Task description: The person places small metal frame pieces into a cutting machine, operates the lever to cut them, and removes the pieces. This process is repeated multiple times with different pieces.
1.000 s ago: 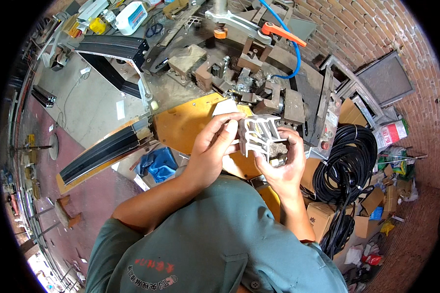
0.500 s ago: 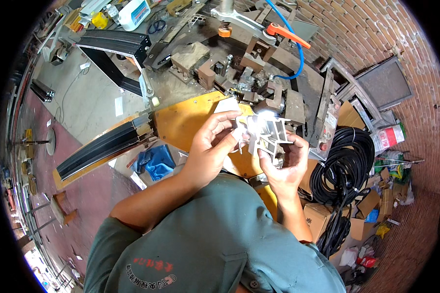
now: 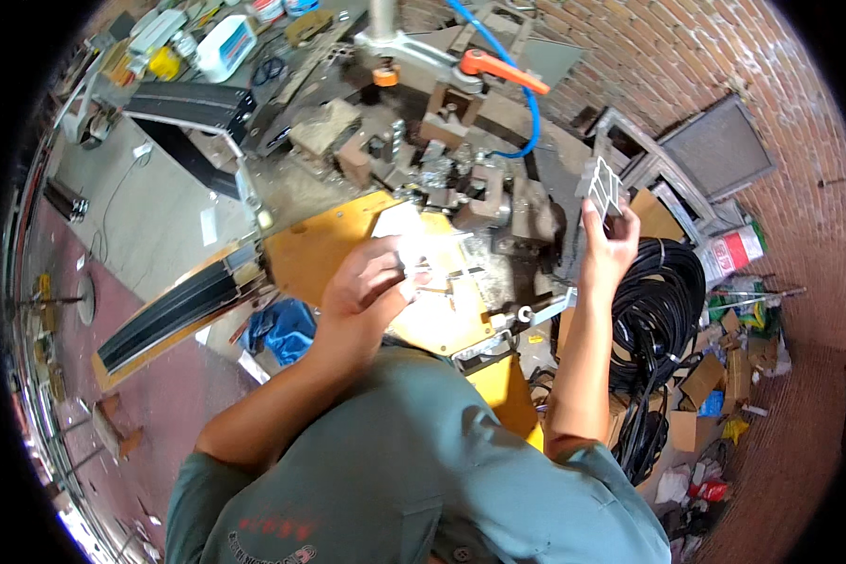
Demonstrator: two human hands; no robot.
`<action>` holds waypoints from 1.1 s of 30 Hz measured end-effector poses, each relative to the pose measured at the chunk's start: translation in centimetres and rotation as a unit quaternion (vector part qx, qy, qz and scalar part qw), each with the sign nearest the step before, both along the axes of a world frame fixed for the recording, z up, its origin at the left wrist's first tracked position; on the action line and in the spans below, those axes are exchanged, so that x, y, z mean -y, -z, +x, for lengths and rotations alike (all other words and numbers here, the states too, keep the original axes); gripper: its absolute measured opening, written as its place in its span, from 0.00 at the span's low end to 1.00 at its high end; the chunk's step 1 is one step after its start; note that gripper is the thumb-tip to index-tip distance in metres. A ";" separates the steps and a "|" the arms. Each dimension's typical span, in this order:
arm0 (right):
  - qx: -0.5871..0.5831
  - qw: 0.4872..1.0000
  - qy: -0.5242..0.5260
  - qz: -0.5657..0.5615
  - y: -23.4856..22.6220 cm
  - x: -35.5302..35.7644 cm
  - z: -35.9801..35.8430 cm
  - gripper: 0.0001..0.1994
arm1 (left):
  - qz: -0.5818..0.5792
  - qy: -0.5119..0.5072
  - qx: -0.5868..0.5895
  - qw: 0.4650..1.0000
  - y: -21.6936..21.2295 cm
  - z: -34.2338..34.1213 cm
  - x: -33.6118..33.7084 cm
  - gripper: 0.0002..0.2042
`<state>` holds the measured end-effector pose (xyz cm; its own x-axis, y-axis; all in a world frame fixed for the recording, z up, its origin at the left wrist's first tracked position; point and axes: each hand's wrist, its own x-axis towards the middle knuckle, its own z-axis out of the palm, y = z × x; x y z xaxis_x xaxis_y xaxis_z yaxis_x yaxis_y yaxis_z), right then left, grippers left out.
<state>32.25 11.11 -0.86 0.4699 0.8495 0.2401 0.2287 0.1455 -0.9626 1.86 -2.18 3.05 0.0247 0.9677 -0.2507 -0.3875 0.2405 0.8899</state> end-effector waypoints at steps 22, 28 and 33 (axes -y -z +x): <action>0.213 0.900 -0.381 -0.011 -2.4 5.8 -6.2 0.37 | 0.032 0.007 0.006 0.999 2.7 -1.5 -0.4 0.21; 0.252 0.883 -0.396 -0.009 0.6 9.8 -8.9 0.30 | 0.023 0.080 -0.084 0.993 4.0 -1.7 -0.5 0.24; 0.215 0.908 -0.358 -0.030 1.4 10.4 -11.0 0.24 | 0.034 0.082 -0.105 0.990 6.0 -3.0 -1.6 0.25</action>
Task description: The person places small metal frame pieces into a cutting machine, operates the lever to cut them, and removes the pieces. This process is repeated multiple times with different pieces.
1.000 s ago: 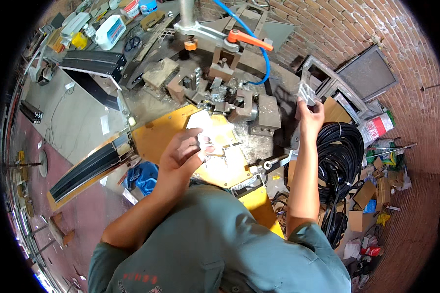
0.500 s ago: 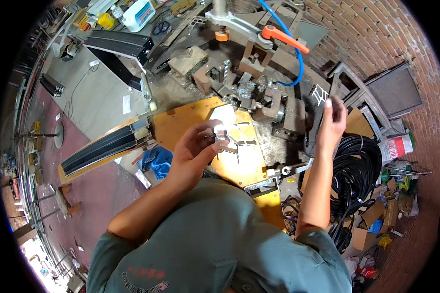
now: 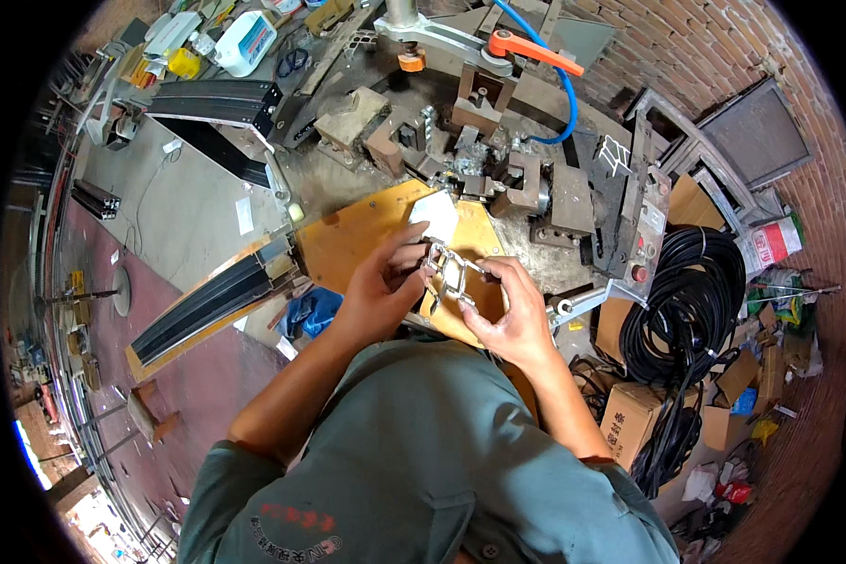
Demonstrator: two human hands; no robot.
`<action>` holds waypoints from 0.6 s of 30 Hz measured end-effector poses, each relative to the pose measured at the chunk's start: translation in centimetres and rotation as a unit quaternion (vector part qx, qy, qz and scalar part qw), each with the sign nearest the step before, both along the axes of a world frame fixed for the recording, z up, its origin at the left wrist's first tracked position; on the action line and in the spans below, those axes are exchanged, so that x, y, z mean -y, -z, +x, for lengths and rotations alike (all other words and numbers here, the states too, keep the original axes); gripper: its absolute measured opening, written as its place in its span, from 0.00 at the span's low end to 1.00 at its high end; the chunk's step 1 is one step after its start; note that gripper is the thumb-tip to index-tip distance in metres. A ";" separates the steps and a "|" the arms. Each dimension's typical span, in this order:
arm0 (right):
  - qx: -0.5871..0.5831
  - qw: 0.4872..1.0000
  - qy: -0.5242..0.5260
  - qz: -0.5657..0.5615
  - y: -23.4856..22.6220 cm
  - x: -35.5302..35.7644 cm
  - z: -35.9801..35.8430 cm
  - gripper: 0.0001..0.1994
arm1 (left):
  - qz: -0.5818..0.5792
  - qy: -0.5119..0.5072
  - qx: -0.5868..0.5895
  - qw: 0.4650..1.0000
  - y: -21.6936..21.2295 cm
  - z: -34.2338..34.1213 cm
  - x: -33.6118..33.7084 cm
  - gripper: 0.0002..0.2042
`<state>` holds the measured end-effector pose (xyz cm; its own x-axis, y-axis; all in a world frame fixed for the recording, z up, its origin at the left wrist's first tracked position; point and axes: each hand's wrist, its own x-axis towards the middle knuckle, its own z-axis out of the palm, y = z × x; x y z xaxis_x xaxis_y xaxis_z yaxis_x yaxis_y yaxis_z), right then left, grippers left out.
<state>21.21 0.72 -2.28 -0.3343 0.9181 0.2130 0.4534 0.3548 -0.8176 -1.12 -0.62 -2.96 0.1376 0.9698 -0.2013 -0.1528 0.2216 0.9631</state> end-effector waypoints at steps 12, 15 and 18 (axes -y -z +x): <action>0.032 0.965 0.259 -0.024 4.7 -6.7 -6.1 0.20 | 0.025 -0.092 -0.074 0.993 4.6 -3.0 -5.9 0.18; 0.068 0.957 0.280 -0.026 5.8 -7.5 -7.7 0.23 | 0.002 -0.091 -0.074 0.993 5.9 -3.1 -7.8 0.16; 0.084 0.943 0.320 -0.021 6.6 -7.6 -8.3 0.24 | -0.062 -0.063 -0.075 0.993 5.5 -2.6 -9.9 0.18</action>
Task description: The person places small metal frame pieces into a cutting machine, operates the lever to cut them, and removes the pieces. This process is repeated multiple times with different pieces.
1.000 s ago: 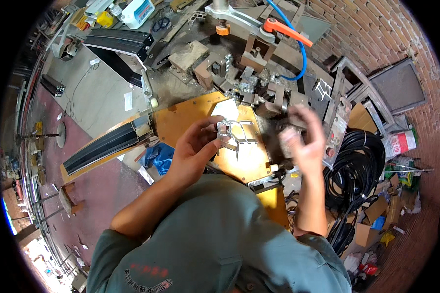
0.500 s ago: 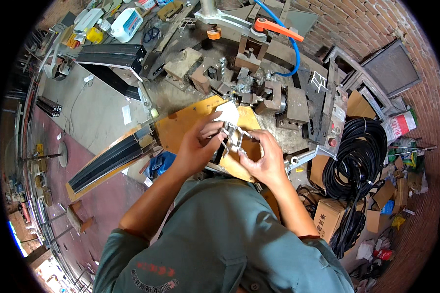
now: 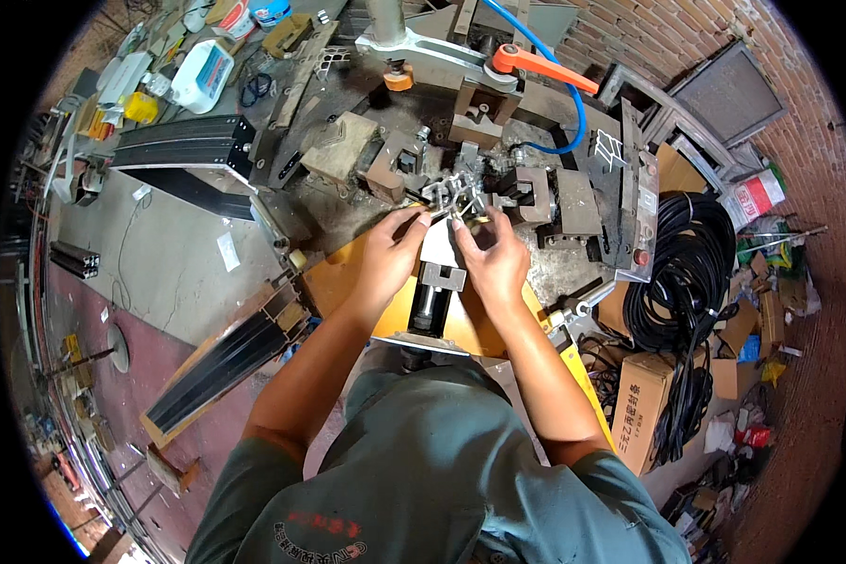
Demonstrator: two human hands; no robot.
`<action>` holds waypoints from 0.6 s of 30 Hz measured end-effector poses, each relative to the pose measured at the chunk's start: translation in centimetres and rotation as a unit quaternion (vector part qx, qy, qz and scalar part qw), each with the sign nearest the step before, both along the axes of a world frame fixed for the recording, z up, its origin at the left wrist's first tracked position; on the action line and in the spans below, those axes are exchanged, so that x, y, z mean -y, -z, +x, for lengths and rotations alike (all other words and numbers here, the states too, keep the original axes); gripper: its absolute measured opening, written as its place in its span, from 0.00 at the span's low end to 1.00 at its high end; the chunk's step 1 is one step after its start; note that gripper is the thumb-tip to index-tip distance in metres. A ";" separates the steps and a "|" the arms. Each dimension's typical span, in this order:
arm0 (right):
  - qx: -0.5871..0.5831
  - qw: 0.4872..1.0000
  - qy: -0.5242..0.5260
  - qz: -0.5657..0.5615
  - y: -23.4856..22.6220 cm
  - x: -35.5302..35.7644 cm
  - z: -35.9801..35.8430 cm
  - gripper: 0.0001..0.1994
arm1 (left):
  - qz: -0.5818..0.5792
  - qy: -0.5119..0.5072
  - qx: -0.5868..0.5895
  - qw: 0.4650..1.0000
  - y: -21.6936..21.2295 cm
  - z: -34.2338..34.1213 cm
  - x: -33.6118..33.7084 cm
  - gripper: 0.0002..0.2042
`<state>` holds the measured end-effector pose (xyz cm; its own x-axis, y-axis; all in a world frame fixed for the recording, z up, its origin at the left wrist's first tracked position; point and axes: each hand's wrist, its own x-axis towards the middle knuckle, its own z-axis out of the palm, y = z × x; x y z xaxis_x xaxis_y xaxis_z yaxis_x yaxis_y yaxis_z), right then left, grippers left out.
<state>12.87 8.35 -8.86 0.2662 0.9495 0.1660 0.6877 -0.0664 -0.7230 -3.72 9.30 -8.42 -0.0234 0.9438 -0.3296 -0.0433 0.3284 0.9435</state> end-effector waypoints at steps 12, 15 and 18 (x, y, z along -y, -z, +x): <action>0.043 0.999 0.000 0.008 -1.1 -0.1 -0.7 0.23 | -0.053 0.061 0.087 0.993 3.3 0.0 -2.8 0.10; 0.043 0.999 0.002 0.015 -1.4 0.3 -0.8 0.23 | -0.008 0.070 0.034 0.997 4.1 -0.2 -2.6 0.10; 0.032 0.999 0.008 0.010 -1.5 0.4 -0.9 0.21 | 0.053 0.069 -0.007 0.996 4.5 -0.5 -2.9 0.14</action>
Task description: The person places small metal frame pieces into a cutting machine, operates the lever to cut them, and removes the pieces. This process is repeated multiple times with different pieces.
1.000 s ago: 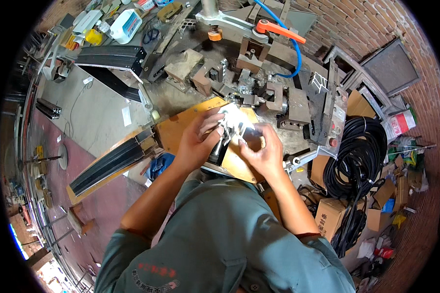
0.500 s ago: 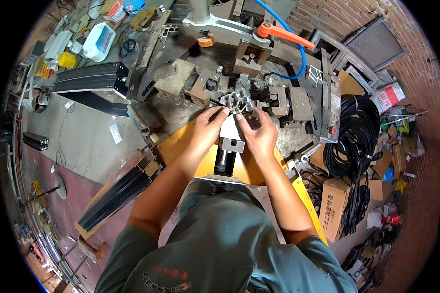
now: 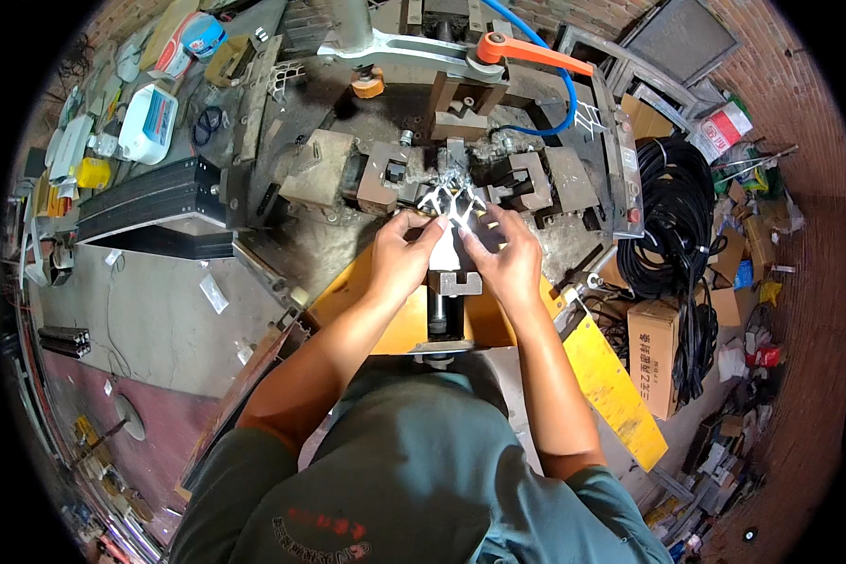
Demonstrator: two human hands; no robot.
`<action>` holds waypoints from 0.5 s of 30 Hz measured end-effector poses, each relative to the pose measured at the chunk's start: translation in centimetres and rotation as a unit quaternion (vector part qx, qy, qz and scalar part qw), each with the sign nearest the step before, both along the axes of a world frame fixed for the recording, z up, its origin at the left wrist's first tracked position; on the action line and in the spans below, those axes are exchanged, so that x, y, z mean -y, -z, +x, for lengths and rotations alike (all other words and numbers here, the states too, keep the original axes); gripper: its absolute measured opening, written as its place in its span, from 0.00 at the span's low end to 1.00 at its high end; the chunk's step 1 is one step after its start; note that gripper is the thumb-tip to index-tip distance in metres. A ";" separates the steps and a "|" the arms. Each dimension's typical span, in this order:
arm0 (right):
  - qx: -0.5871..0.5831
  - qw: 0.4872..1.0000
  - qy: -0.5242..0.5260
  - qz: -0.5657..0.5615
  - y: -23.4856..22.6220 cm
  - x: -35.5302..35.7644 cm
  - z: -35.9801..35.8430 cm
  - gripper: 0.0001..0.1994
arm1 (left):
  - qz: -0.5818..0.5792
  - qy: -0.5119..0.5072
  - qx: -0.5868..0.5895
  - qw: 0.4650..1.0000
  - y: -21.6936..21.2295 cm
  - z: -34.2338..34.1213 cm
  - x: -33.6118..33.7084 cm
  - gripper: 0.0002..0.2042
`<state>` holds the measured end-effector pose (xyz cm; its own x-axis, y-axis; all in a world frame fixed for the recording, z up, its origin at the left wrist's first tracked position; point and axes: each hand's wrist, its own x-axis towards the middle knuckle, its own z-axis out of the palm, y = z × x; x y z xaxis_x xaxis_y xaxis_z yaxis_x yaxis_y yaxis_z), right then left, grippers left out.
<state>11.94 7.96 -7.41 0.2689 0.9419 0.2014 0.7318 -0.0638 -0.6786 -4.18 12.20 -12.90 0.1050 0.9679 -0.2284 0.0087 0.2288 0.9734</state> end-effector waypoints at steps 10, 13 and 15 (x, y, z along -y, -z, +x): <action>-0.042 0.997 0.014 -0.062 -0.6 0.1 0.4 0.23 | 0.008 0.055 -0.047 0.997 -1.9 -0.5 -0.4 0.10; -0.071 0.995 0.020 -0.070 -1.3 -0.3 0.2 0.23 | -0.002 0.043 -0.044 0.998 -1.6 -0.2 -0.5 0.10; -0.053 0.997 0.021 -0.050 -0.2 -0.5 0.4 0.24 | 0.004 0.040 -0.034 0.999 -1.1 0.1 -0.6 0.09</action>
